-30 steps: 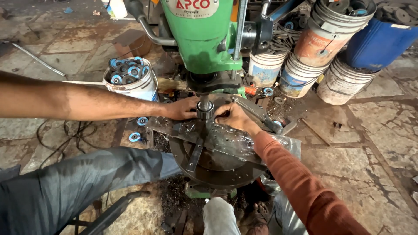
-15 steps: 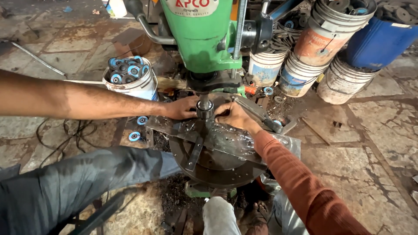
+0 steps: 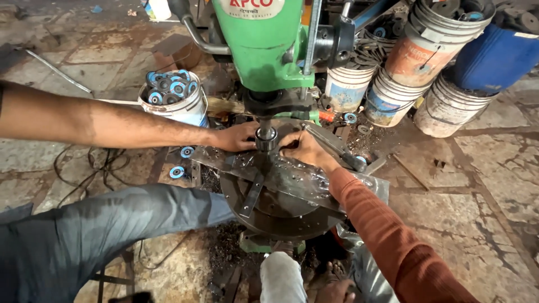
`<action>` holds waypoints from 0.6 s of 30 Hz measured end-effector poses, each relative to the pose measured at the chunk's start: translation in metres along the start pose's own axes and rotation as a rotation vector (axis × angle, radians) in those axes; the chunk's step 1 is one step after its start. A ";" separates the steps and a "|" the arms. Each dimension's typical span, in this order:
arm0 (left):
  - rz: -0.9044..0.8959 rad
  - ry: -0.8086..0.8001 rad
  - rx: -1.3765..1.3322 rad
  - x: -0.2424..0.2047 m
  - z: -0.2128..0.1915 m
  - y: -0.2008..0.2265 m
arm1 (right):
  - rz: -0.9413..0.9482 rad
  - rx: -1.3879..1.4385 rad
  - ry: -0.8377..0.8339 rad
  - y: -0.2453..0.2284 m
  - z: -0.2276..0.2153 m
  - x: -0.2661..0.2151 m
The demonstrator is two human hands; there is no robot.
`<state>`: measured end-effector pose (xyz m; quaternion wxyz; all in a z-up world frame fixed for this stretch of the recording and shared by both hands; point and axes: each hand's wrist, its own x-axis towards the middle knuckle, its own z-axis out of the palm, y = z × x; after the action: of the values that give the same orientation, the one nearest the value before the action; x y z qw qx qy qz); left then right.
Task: Drilling multiple holes into a metal plate using a drill press.
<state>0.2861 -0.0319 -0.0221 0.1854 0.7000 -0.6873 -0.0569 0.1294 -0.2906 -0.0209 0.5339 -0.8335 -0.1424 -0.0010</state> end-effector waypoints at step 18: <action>-0.030 -0.047 0.675 -0.058 0.082 0.240 | 0.038 -0.058 0.084 0.011 -0.011 -0.010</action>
<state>0.0297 0.0136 -0.0272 -0.0735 0.7305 -0.6611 0.1549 0.1242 -0.3076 -0.0277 0.5148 -0.8504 -0.1040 -0.0302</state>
